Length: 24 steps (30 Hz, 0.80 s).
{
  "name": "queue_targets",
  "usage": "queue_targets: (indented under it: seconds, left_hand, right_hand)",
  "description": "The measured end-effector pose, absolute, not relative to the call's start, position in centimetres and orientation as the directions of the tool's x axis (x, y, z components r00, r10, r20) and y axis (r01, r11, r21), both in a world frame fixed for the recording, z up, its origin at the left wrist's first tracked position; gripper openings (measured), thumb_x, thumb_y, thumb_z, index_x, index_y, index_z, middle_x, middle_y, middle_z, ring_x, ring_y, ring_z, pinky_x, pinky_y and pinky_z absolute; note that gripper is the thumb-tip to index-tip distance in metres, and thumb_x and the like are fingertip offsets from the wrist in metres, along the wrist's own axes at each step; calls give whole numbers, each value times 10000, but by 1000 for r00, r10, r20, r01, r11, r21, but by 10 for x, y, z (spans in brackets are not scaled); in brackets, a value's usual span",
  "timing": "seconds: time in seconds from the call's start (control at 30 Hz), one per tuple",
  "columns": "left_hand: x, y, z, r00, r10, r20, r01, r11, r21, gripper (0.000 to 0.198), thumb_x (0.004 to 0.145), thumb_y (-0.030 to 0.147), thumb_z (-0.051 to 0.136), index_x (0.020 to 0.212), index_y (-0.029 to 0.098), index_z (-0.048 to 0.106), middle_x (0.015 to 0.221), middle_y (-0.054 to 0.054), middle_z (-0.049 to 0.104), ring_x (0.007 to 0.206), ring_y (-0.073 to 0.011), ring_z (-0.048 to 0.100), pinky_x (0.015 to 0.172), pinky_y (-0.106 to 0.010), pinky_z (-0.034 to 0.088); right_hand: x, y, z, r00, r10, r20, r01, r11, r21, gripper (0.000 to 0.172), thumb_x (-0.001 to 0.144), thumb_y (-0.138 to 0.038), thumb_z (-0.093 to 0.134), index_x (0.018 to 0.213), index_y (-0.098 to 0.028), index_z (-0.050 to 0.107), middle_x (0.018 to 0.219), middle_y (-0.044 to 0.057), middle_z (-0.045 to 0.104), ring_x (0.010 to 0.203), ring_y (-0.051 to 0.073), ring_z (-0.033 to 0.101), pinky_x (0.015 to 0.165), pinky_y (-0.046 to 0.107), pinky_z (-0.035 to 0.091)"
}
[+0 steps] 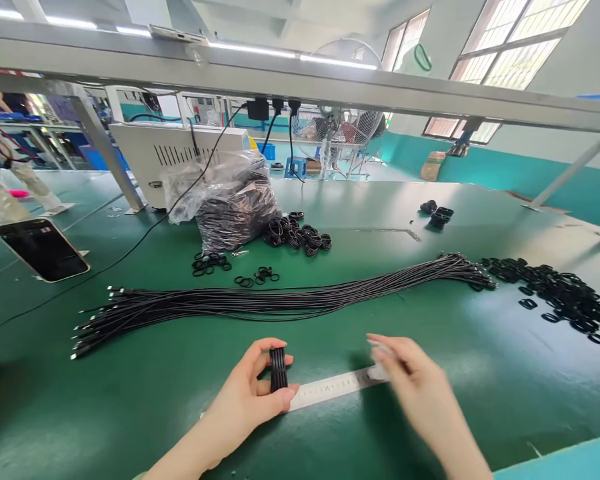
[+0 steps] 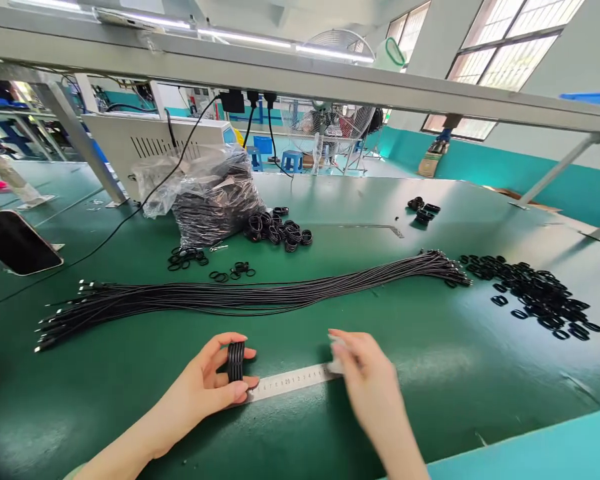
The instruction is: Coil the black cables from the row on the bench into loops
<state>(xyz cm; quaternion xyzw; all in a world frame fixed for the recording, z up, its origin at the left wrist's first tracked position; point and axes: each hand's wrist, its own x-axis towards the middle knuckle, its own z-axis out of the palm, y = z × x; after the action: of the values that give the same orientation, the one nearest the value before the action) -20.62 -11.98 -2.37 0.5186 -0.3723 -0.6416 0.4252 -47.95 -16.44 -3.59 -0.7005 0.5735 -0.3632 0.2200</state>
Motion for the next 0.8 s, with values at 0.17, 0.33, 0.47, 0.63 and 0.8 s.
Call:
queue_targets:
  seconds: [0.17, 0.33, 0.47, 0.63, 0.8]
  left_hand:
    - [-206, -119, -29, -170, -948, -270, 206, -303, 931, 592, 682, 285, 807, 1165, 269, 465, 1151, -68, 610, 726, -141, 663, 728, -316, 532]
    - [-202, -116, -24, -216, -933, -287, 223, -334, 916, 574, 700, 267, 793, 1181, 282, 481, 1188, -70, 595, 716, -117, 636, 751, -336, 539]
    - [-203, -116, -21, -211, -938, -274, 224, -319, 921, 561, 717, 256, 770, 1187, 289, 467, 1276, -94, 543, 819, -171, 671, 740, -327, 530]
    - [-205, -116, -21, -179, -962, -204, 125, -228, 965, 546, 698, 77, 688, 1170, 263, 486, 1031, -12, 614, 638, -65, 579, 613, -213, 455]
    - [-203, -115, -20, -155, -962, -224, 92, -239, 967, 532, 720, 94, 680, 1174, 269, 469, 1274, -79, 530, 787, -114, 652, 693, -244, 491]
  right_hand:
    - [-384, -141, -20, 572, -669, 475, -385, -730, -565, 440, 961, -122, 330, 1371, -207, 466, 1159, 125, 577, 1022, 195, 574, 836, 308, 531]
    - [-403, -131, -21, 684, -579, 445, -397, -806, -439, 517, 915, -20, 315, 1350, -241, 484, 1108, 120, 606, 924, 203, 590, 802, 349, 553]
    - [-413, -134, -15, 604, -617, 504, -455, -787, -418, 524, 912, -6, 282, 1328, -243, 495, 1086, 125, 583, 959, 182, 598, 762, 288, 556]
    - [-381, -137, -1, 754, -494, 434, -431, -869, -242, 401, 927, -32, 339, 1238, -163, 556, 1038, 114, 609, 896, 206, 564, 776, 341, 526]
    - [-399, -136, 12, 804, -468, 367, -448, -882, -145, 393, 890, 9, 336, 1058, -181, 637, 964, 93, 620, 790, 197, 539, 684, 326, 494]
